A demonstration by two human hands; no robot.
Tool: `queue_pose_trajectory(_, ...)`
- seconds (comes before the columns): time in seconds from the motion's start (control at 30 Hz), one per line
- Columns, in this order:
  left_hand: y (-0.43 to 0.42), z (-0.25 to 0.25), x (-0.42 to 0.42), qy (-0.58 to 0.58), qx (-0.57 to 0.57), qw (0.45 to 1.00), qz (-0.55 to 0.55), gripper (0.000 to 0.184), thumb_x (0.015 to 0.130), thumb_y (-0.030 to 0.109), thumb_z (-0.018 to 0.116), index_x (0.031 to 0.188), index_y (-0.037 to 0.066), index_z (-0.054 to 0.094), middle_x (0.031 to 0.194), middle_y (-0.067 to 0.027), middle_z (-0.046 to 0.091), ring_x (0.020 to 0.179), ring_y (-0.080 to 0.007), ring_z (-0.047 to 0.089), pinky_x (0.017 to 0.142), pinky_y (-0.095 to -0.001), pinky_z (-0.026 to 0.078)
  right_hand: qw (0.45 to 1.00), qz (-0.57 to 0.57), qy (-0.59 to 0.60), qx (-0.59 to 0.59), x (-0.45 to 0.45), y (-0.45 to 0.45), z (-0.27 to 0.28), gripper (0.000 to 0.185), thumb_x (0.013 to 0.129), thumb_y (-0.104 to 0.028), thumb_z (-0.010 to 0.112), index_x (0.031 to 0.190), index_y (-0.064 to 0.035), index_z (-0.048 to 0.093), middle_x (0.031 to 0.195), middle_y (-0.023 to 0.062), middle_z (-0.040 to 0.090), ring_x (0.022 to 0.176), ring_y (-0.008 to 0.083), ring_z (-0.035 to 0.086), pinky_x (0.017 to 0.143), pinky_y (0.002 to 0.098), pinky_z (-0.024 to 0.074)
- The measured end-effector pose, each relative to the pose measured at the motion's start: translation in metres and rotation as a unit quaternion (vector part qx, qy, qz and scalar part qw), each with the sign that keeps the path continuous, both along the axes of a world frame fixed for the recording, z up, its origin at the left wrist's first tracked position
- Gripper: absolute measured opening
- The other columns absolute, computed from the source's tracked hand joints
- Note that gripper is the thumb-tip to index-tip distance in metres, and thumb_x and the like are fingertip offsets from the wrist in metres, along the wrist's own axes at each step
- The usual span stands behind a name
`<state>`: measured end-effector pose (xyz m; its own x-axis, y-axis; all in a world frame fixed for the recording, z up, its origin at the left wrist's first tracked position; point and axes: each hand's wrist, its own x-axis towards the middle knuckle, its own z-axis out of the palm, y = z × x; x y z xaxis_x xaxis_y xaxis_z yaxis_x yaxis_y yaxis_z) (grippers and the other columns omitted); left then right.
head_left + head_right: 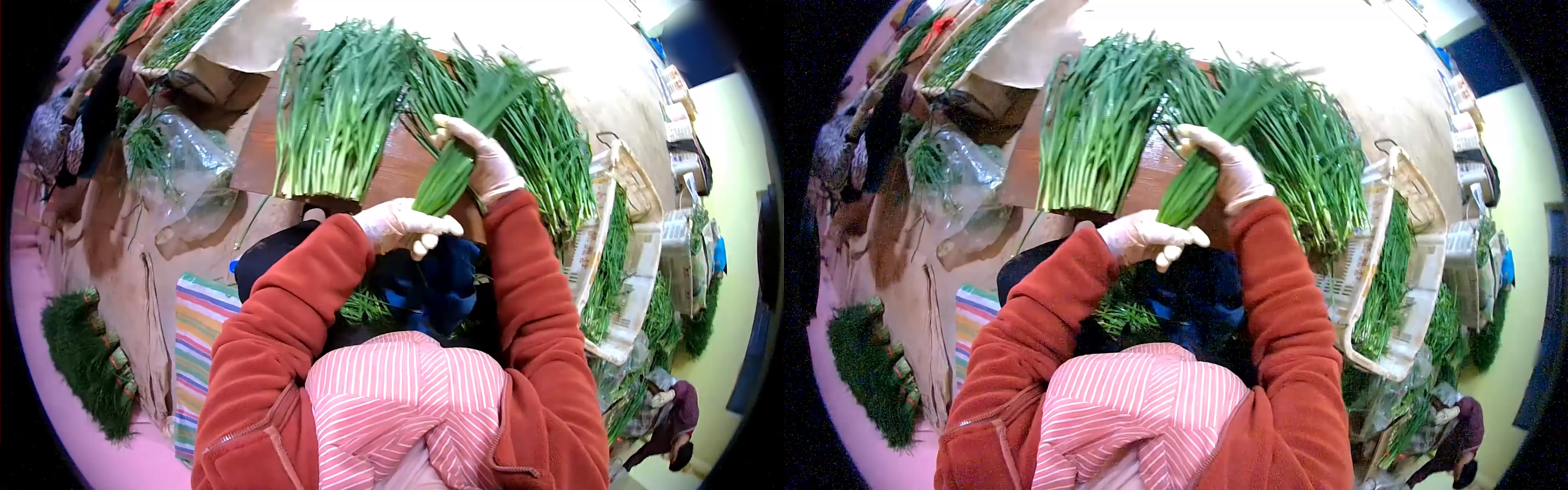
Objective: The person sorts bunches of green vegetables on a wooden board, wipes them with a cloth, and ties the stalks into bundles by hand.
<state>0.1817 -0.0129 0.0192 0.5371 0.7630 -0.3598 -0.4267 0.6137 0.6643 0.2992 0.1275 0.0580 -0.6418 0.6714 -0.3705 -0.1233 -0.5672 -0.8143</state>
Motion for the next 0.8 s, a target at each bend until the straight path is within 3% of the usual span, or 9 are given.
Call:
queue_pose_trajectory(0.13, -0.013, 0.012, -0.009, 0.037, -0.066, 0.997, -0.005, 0.038, 0.086, 0.026, 0.060, 0.116, 0.003, 0.055, 0.069, -0.0006, 0.057, 0.059, -0.0108, 0.054, 0.057, -0.0248, 0.046, 0.976, 0.087, -0.189, 0.067, -0.005, 0.026, 0.006, 0.025, 0.082, -0.022, 0.065, 0.094, -0.0011, 0.067, 0.087, 0.0033, 0.067, 0.071, 0.0120, 0.061, 0.069, 0.0262, 0.0498)
queue_pose_trajectory(0.23, -0.029, 0.034, -0.041, 0.196, 0.064, 0.978, -0.021, 0.048, 0.087, 0.031, 0.058, 0.126, 0.006, 0.046, 0.094, -0.0066, 0.061, 0.076, -0.0149, 0.059, 0.070, -0.0276, 0.048, 0.988, 0.087, -0.114, 0.057, -0.029, 0.028, 0.026, 0.020, 0.081, -0.021, 0.066, 0.091, -0.0032, 0.066, 0.084, 0.0038, 0.067, 0.069, 0.0123, 0.061, 0.066, 0.0273, 0.0512)
queue_pose_trajectory(0.33, -0.056, 0.060, -0.101, 0.280, 0.122, 0.928, 0.214, 0.052, 0.084, 0.032, 0.060, 0.127, 0.006, 0.046, 0.104, -0.0100, 0.061, 0.079, -0.0134, 0.058, 0.072, -0.0255, 0.047, 0.987, 0.107, -0.061, 0.098, -0.065, 0.033, 0.044, 0.023, 0.082, -0.022, 0.066, 0.095, -0.0033, 0.065, 0.088, 0.0042, 0.067, 0.072, 0.0130, 0.062, 0.071, 0.0267, 0.0510)
queue_pose_trajectory(0.4, -0.057, 0.045, -0.148, 0.298, 0.156, 0.846, 0.413, 0.048, 0.087, 0.035, 0.059, 0.118, 0.000, 0.052, 0.108, -0.0128, 0.060, 0.093, -0.0146, 0.057, 0.080, -0.0277, 0.046, 0.984, 0.147, -0.043, 0.094, -0.100, 0.039, 0.040, 0.027, 0.081, -0.024, 0.067, 0.098, -0.0030, 0.065, 0.089, 0.0029, 0.066, 0.074, 0.0124, 0.061, 0.072, 0.0256, 0.0501)
queue_pose_trajectory(0.43, -0.055, 0.054, -0.157, 0.455, 0.154, 0.743, 0.467, 0.057, 0.086, 0.042, 0.058, 0.121, -0.002, 0.050, 0.113, -0.0165, 0.058, 0.102, -0.0202, 0.056, 0.089, -0.0314, 0.043, 0.979, 0.159, -0.060, 0.113, -0.118, 0.036, 0.040, 0.027, 0.081, -0.025, 0.067, 0.098, -0.0030, 0.065, 0.089, 0.0025, 0.066, 0.074, 0.0120, 0.061, 0.071, 0.0249, 0.0497)
queue_pose_trajectory(0.53, -0.037, -0.001, -0.206, 0.612, 0.092, 0.645, 0.448, 0.085, 0.080, 0.062, 0.053, 0.128, -0.006, 0.041, 0.125, -0.0245, 0.049, 0.119, -0.0346, 0.045, 0.099, -0.0372, 0.035, 0.967, 0.197, -0.116, 0.113, -0.167, 0.014, 0.038, 0.028, 0.079, -0.029, 0.068, 0.092, -0.0049, 0.068, 0.080, 0.0004, 0.066, 0.062, 0.0098, 0.059, 0.062, 0.0228, 0.0486)
queue_pose_trajectory(0.6, -0.025, -0.021, -0.211, 0.628, 0.105, 0.642, 0.427, 0.096, 0.077, 0.069, 0.049, 0.133, -0.007, 0.033, 0.131, -0.0280, 0.041, 0.123, -0.0368, 0.040, 0.102, -0.0386, 0.031, 0.945, 0.225, -0.154, 0.181, -0.192, 0.016, 0.015, 0.029, 0.072, -0.033, 0.072, 0.083, -0.0063, 0.069, 0.070, 0.0013, 0.063, 0.063, 0.0125, 0.057, 0.062, 0.0256, 0.0462)
queue_pose_trajectory(0.67, -0.013, -0.038, -0.203, 0.518, 0.079, 0.741, 0.420, 0.107, 0.074, 0.076, 0.044, 0.138, -0.006, 0.020, 0.136, -0.0298, 0.031, 0.128, -0.0391, 0.030, 0.106, -0.0396, 0.023, 0.945, 0.210, -0.176, 0.178, -0.204, 0.004, 0.017, 0.032, 0.067, -0.033, 0.074, 0.079, -0.0043, 0.069, 0.067, 0.0022, 0.059, 0.056, 0.0132, 0.049, 0.053, 0.0311, 0.0425)
queue_pose_trajectory(0.8, 0.000, -0.047, -0.186, 0.634, 0.062, 0.715, 0.289, 0.109, 0.071, 0.080, 0.038, 0.141, 0.000, 0.014, 0.137, -0.0300, 0.028, 0.129, -0.0451, 0.023, 0.106, -0.0500, 0.019, 0.907, 0.202, -0.286, 0.235, -0.224, 0.014, -0.006, 0.036, 0.065, -0.028, 0.076, 0.079, 0.0033, 0.066, 0.070, 0.0066, 0.058, 0.059, 0.0181, 0.052, 0.058, 0.0328, 0.0453)
